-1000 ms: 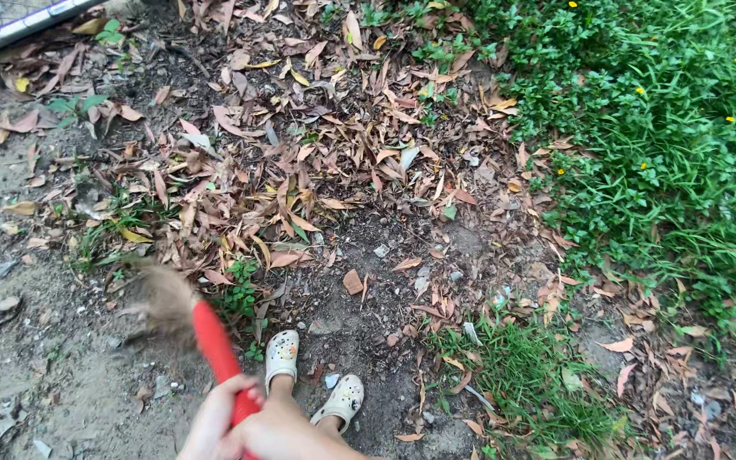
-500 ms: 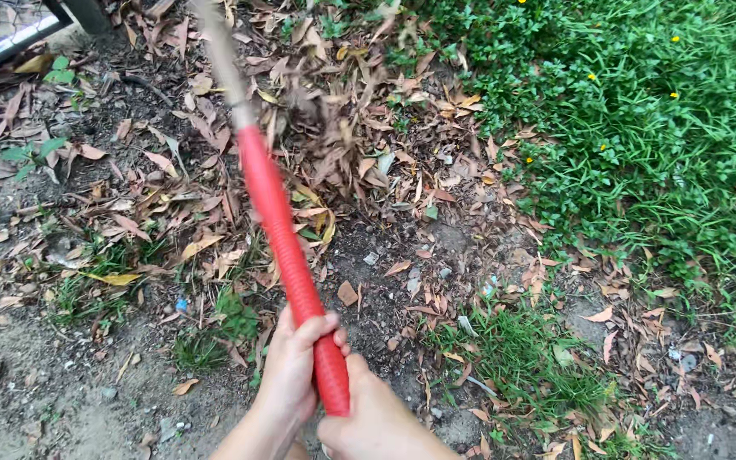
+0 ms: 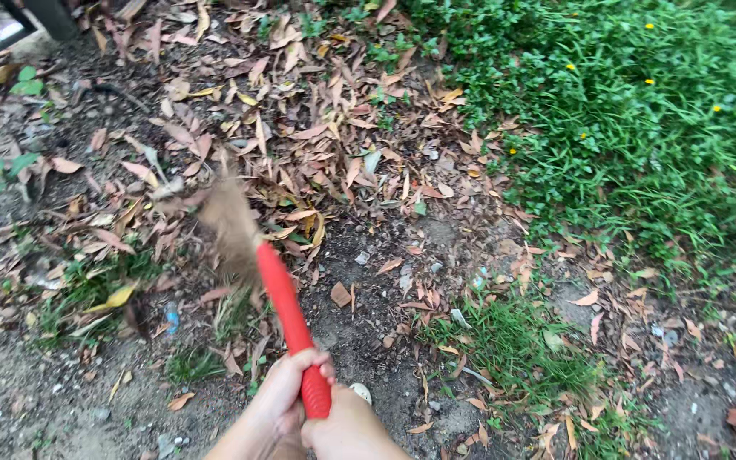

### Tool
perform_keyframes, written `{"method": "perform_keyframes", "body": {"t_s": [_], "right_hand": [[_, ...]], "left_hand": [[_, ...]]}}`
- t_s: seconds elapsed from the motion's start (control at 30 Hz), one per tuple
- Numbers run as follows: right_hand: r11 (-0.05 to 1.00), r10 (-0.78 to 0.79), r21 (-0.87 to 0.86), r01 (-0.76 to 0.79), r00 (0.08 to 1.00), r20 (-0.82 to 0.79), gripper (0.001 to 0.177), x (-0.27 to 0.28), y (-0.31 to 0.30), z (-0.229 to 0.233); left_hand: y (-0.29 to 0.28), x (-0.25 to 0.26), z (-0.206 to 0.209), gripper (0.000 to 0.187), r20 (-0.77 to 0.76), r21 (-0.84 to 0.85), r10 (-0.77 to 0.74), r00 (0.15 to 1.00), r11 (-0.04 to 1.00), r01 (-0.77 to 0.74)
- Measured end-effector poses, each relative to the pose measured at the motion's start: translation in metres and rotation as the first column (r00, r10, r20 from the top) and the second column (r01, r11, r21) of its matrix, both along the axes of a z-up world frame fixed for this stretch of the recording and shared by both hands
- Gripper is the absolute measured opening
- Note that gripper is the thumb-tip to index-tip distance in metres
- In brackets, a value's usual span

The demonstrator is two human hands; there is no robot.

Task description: The person sweeps leaves and dirt on the ground using a handheld broom.

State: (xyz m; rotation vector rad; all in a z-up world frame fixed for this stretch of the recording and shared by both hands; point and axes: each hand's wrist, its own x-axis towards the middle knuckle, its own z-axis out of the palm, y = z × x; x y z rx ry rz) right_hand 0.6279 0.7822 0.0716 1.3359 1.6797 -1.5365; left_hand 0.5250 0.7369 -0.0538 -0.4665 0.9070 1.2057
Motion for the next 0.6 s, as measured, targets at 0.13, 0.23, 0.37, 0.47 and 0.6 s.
{"method": "perform_keyframes", "body": {"t_s": [0.13,0.23,0.37,0.47,0.6], "right_hand": [[0.923,-0.330,0.211,0.320,0.944,0.014,0.088,-0.005,0.004,0.030],[0.888,-0.413,0.193,0.417,0.909,-0.062,0.084,-0.001,0.022,0.067],[0.922,-0.385,0.032,0.386,0.922,-0.030,0.076,0.031,0.063,0.111],[0.984,-0.168,-0.085,0.158,0.979,-0.114,0.070,0.039,0.085,0.109],[0.960,0.042,-0.266,-0.085,0.986,-0.162,0.063,0.053,0.101,0.074]], "left_hand": [[0.060,-0.017,0.070,0.035,-0.061,0.138,-0.102,0.993,0.984,0.110],[0.087,-0.010,0.120,0.037,-0.198,0.244,-0.121,0.973,0.955,0.168],[0.083,0.016,0.147,0.039,-0.249,0.282,0.075,0.966,0.959,-0.002],[0.051,0.033,0.118,0.036,-0.200,0.168,0.187,0.962,0.974,-0.154],[0.003,0.055,0.031,0.050,-0.159,-0.184,0.317,0.935,0.921,-0.344]]}}
